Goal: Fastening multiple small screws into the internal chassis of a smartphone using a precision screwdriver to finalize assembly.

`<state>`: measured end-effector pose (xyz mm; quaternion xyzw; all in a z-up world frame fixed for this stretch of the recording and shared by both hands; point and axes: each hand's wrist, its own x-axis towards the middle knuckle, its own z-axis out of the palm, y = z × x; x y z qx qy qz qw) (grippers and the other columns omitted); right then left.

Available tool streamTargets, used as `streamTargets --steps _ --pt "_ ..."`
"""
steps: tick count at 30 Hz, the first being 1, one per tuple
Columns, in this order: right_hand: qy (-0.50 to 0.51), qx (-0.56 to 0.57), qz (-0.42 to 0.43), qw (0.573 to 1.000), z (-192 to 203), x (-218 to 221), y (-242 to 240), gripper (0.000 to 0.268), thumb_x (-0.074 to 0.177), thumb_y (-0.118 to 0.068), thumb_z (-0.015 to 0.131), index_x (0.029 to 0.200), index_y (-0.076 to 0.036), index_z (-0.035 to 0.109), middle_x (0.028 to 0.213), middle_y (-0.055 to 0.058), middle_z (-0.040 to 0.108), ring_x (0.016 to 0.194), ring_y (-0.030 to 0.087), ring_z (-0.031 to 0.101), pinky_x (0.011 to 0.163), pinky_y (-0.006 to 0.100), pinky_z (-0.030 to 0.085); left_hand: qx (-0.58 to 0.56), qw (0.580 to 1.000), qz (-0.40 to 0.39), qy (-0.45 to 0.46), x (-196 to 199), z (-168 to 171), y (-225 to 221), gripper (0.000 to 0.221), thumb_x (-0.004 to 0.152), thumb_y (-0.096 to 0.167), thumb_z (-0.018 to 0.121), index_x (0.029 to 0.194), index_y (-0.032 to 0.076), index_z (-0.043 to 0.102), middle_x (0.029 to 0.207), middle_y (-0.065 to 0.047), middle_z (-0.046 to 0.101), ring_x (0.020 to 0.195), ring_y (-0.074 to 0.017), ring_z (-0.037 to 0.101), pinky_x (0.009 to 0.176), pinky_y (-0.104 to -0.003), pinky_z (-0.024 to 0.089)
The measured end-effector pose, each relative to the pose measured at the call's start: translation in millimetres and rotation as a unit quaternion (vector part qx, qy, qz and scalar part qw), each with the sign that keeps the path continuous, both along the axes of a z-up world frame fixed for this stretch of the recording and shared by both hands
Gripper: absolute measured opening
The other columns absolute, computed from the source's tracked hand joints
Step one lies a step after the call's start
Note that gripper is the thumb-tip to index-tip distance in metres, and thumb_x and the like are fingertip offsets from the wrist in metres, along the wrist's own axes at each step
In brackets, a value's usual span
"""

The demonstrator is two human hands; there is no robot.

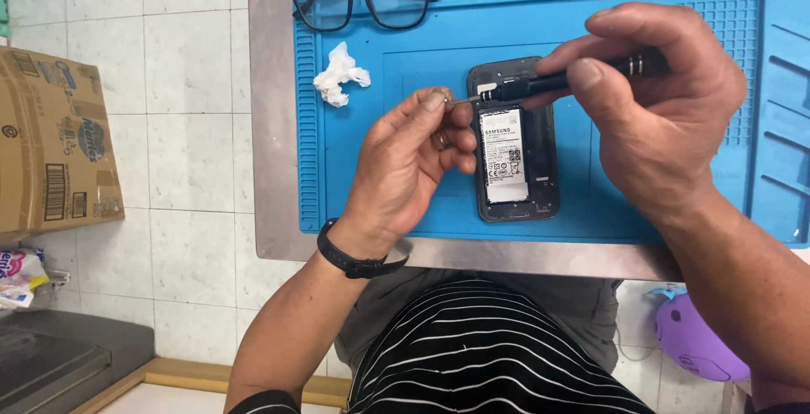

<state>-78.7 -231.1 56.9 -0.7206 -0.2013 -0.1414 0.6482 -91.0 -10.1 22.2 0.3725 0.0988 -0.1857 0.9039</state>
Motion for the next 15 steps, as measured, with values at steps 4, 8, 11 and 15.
streamTargets --steps 4,8,11,15 --pt "-0.014 -0.02 -0.014 1.0 0.0 0.1 -0.7 0.021 0.12 0.004 0.06 0.133 0.008 0.045 0.104 0.034 0.065 0.101 0.044 0.078 0.084 0.049 0.074 -0.02 1.0 0.005 -0.007 -1.6 3.1 -1.1 0.014 0.108 0.017 0.065 0.109 0.004 0.068 0.101 -0.014 0.068 0.082 -0.0236 0.069 0.065 -0.035 0.061" --pt "-0.018 -0.019 -0.008 1.0 0.5 0.1 0.2 0.023 0.119 0.0 0.061 0.133 0.009 0.045 0.105 0.036 0.066 0.098 0.044 0.077 0.084 0.049 0.073 -0.014 1.0 0.001 -0.012 -2.5 5.4 -2.7 0.016 0.109 0.018 0.063 0.113 0.003 0.068 0.102 -0.014 0.069 0.083 -0.0224 0.07 0.066 -0.035 0.062" --pt "-0.016 -0.02 -0.012 1.0 1.3 -0.3 0.3 0.023 0.119 -0.002 0.061 0.133 0.008 0.045 0.105 0.035 0.066 0.097 0.043 0.077 0.082 0.047 0.072 -0.015 1.0 0.009 -0.004 -1.7 3.1 -3.7 0.015 0.108 0.018 0.064 0.111 0.003 0.067 0.102 -0.015 0.07 0.082 -0.0223 0.071 0.066 -0.035 0.062" --pt "-0.015 -0.024 -0.011 1.0 1.9 -0.7 0.1 0.023 0.119 0.0 0.062 0.132 0.009 0.045 0.107 0.036 0.068 0.093 0.044 0.077 0.083 0.047 0.071 -0.009 1.0 0.009 -0.005 -1.8 4.9 -4.8 0.015 0.108 0.018 0.064 0.111 0.003 0.067 0.102 -0.014 0.07 0.082 -0.0217 0.07 0.066 -0.035 0.062"
